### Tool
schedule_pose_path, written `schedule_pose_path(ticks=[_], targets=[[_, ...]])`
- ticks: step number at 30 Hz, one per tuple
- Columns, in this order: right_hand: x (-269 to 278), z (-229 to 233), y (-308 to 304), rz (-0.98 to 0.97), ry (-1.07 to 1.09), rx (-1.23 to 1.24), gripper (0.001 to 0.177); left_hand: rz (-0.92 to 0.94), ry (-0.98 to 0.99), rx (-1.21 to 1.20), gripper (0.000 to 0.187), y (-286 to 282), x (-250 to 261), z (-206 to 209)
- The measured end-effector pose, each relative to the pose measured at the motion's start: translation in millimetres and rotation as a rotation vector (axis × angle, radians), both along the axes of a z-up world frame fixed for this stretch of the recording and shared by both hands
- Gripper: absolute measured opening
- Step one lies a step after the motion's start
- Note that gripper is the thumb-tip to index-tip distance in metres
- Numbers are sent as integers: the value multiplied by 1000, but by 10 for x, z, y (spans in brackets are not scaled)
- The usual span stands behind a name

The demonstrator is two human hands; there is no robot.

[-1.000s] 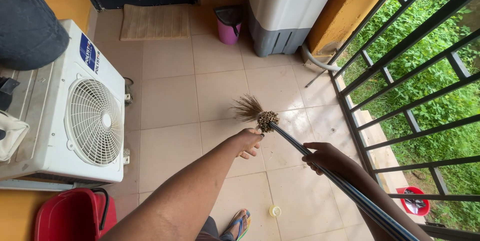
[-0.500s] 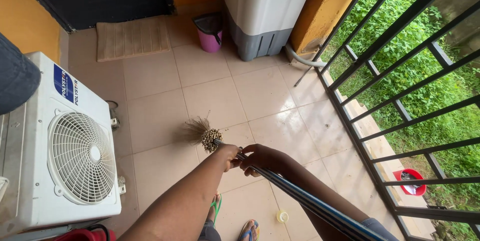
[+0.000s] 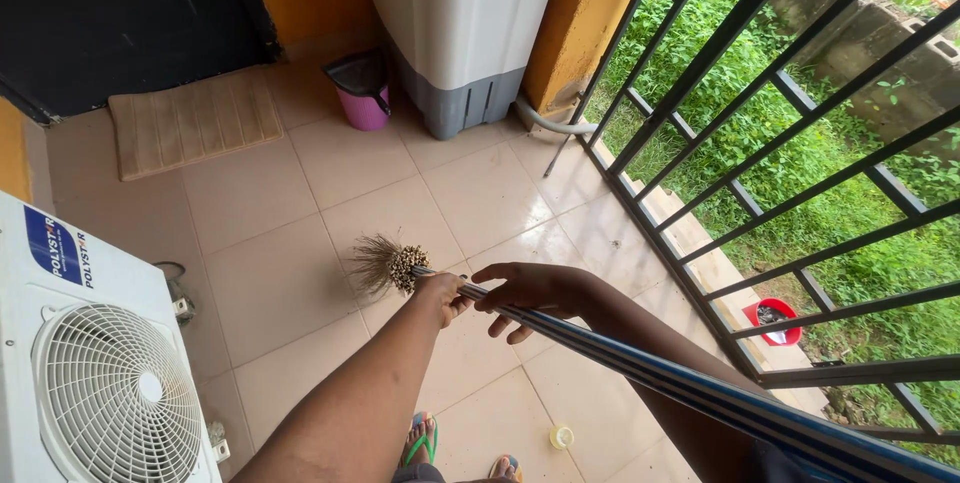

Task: Assembling a broom by attaching the bristle bundle to a handle and then moving a wooden stool seat.

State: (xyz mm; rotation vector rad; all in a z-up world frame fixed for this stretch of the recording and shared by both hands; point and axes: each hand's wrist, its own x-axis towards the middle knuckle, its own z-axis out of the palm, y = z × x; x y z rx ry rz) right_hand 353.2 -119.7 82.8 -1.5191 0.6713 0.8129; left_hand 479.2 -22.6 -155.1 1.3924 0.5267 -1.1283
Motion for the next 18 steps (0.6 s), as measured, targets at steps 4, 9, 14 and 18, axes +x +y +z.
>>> schedule_pose_path(ticks=[4, 9, 14, 18], targets=[[-81, 246, -87, -44, -5, 43, 72, -15, 33, 10, 10, -166, 154, -407], [-220, 457, -150, -26, 34, -72, 77, 1, 18, -35, 13, -227, -8, -464], [-451, -195, -214, -118, 68, -51, 56, 43, 3, 30, 14, -197, -296, -243], [-645, -307, 75, -9, 84, -157, 38, -67, 19, 29, 9, -83, -465, -670]])
